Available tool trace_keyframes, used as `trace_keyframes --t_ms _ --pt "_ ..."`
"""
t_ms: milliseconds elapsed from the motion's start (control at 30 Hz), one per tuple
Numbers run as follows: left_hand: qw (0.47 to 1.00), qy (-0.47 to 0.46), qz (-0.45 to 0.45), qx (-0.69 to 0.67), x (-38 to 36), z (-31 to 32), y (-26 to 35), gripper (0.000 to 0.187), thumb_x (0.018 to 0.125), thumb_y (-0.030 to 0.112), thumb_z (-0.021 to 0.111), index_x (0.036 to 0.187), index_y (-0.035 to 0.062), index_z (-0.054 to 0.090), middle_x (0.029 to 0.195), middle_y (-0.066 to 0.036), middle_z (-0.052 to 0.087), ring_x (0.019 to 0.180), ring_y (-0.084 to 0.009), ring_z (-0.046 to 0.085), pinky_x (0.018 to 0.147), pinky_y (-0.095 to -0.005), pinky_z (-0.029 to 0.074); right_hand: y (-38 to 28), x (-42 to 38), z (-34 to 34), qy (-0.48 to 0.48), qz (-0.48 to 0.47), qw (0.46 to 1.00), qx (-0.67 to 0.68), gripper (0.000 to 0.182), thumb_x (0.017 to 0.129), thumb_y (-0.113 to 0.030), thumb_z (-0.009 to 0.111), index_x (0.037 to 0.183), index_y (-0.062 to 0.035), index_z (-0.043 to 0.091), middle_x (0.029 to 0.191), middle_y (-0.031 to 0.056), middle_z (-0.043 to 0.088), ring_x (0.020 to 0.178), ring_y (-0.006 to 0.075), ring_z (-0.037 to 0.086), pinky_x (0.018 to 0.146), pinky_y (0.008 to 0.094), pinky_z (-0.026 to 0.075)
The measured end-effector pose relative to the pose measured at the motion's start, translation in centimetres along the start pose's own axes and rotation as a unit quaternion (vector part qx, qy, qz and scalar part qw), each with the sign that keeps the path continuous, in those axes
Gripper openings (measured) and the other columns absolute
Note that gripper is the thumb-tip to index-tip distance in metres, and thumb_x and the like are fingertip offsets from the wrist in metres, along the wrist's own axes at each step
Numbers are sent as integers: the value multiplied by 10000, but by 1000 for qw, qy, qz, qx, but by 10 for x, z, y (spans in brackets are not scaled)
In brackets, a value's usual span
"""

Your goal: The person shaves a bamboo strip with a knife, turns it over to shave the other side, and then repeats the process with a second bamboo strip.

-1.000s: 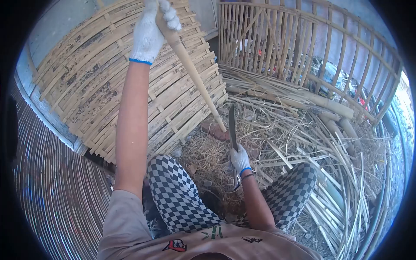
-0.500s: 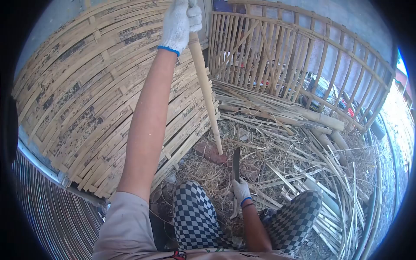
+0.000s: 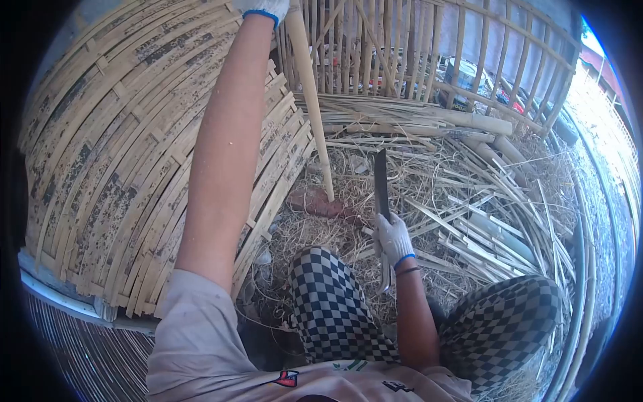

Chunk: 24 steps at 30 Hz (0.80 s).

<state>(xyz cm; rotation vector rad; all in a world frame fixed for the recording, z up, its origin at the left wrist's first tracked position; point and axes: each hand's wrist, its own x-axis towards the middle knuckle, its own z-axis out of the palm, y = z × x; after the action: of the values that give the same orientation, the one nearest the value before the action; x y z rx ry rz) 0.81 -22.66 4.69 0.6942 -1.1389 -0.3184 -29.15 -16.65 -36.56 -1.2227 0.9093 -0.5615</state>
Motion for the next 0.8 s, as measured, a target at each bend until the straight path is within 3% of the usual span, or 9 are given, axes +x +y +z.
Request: trace_keyframes --t_ms 200,333,600,800 --pt "998 40 -18 36 12 -23 0 424 1069 564 376 881 206 504 601 65 415 435 -80 353 380 -250 257 13 1 6 -62 19 997 46 245 1001 -295 571 1002 -50 556 641 17 534 418 147 509 363 316 420" --pt "996 74 -17 42 14 -33 3 387 1079 523 386 901 204 513 606 71 417 449 -77 352 387 -252 255 43 28 1 -79 20 997 1 304 996 -310 585 1074 -17 615 701 40 604 512 137 554 456 301 436" --pt "989 133 -14 56 45 -70 -19 375 1066 531 437 921 203 548 599 79 424 432 -65 345 377 -230 257 6 53 12 -108 50 990 76 235 995 -278 604 1031 -47 577 657 24 565 451 143 530 402 308 423" --pt "982 153 -21 105 42 -59 -20 400 1062 540 437 908 189 553 593 74 432 430 -69 351 369 -235 260 -34 51 -5 -162 54 982 84 235 1008 -294 625 1043 -71 557 666 14 542 470 134 510 425 299 425"
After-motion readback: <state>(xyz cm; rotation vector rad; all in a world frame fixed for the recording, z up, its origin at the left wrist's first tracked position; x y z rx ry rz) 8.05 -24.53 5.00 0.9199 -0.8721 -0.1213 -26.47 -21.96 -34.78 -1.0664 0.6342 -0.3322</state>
